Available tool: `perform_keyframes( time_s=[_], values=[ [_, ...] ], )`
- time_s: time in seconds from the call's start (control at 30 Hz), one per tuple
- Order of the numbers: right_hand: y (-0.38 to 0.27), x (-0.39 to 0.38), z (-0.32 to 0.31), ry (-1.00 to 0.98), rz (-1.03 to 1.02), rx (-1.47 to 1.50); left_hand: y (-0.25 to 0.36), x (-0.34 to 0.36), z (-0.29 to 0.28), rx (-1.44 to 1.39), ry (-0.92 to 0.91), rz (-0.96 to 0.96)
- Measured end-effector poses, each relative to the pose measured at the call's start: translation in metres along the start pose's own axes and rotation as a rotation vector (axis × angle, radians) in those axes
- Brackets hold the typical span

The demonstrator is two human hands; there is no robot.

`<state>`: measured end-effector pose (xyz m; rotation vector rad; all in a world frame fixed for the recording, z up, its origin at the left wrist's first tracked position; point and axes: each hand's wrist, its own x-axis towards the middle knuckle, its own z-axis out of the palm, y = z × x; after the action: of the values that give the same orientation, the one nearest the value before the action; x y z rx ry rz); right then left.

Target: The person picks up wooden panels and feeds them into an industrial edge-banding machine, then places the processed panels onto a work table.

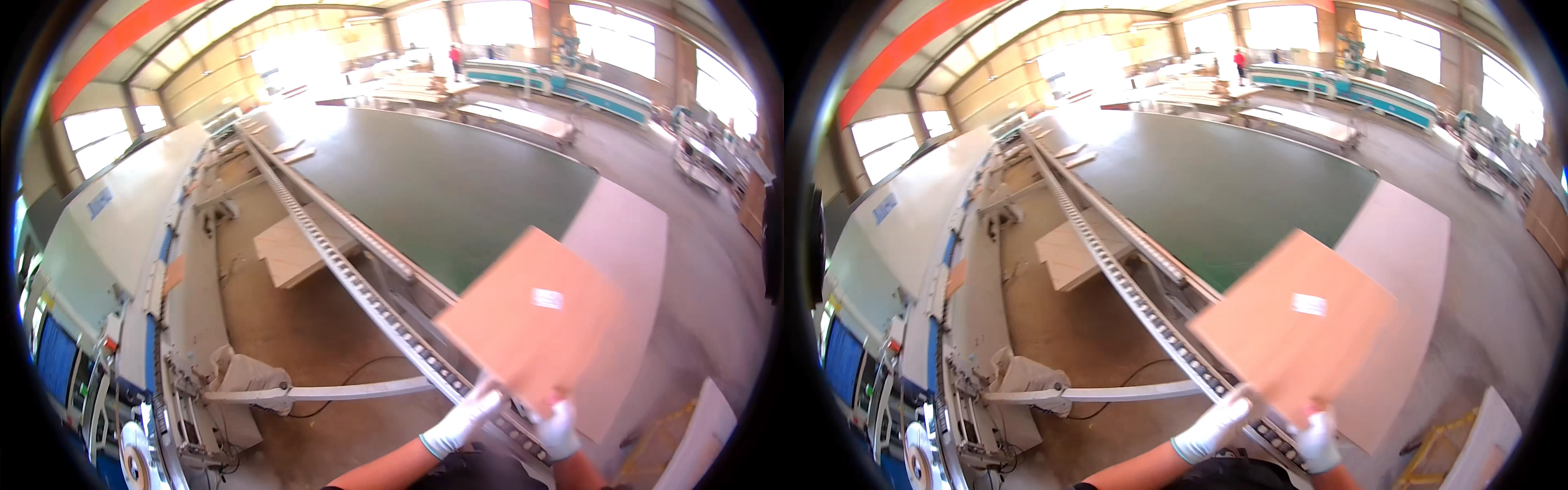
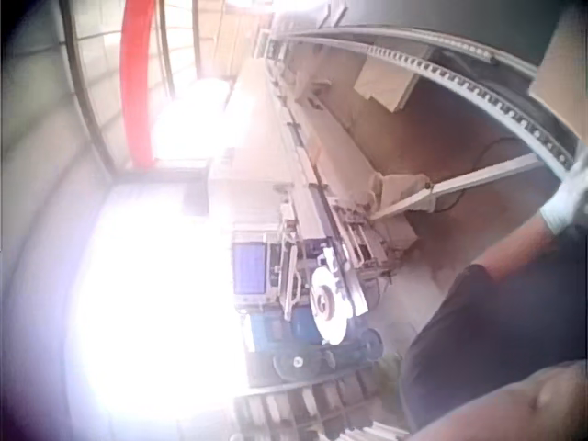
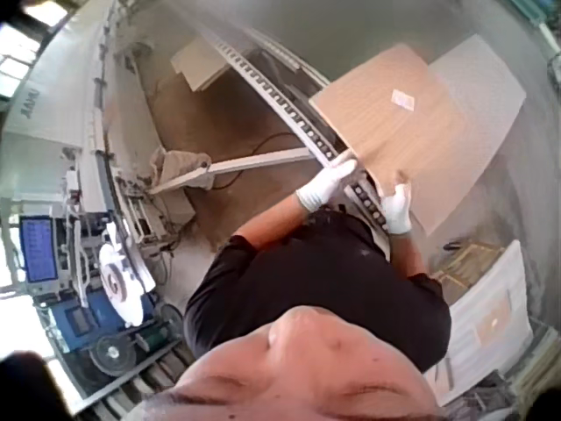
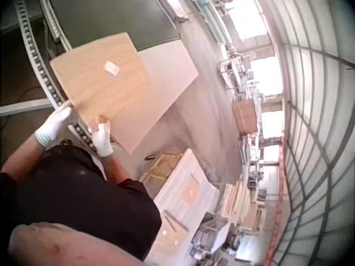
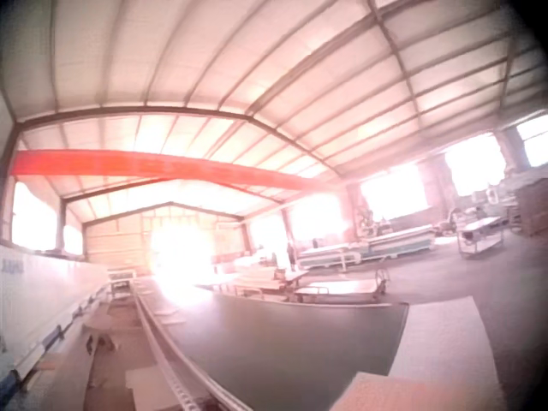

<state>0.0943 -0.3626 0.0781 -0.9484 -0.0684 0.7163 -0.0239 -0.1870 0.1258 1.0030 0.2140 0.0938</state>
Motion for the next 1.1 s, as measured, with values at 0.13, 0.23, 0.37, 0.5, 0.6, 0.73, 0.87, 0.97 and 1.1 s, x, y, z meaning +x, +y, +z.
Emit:
perform_keyframes(
  time_s=[0.13, 0.23, 0.37, 0.5, 0.6, 0.73, 0.87, 0.97, 1.1],
  values=[
    [0.039, -0.014, 0.044, -0.317, -0.027, -0.374, 0.013, -0.01, 0.011, -0.641, 0.395, 0.208],
    [0.04, -0.023, 0.08, -0.559, -0.012, -0.26, 0.044, -0.049, 0.01, -0.341, 0.553, 0.416],
    [0.024, 0.005, 0.096, -0.386, 0.201, 0.344, 0.048, -0.123, -0.041, -0.157, 0.802, 0.426],
    [-0.016, 0.025, 0.11, -0.51, 0.23, 0.213, 0.045, -0.213, -0.057, -0.044, 1.003, 0.424],
    [-0.046, 0.1, 0.1, -0.61, 0.373, 0.094, 0.046, -0.188, -0.027, -0.098, 1.109, 0.474],
    [-0.039, 0.157, 0.114, -0.824, 0.485, -0.242, 0.063, -0.175, -0.014, -0.07, 1.235, 0.48],
    [-0.026, 0.182, 0.136, -0.908, 0.527, -0.436, 0.058, -0.172, -0.006, -0.04, 1.313, 0.543],
    [-0.02, 0.193, 0.159, -1.069, 0.425, -0.599, 0.04, -0.188, -0.01, 0.098, 1.302, 0.522],
    [-0.004, 0.221, 0.18, -1.315, 0.179, -1.254, 0.038, -0.212, -0.018, 0.488, 1.438, 0.387]
  ],
)
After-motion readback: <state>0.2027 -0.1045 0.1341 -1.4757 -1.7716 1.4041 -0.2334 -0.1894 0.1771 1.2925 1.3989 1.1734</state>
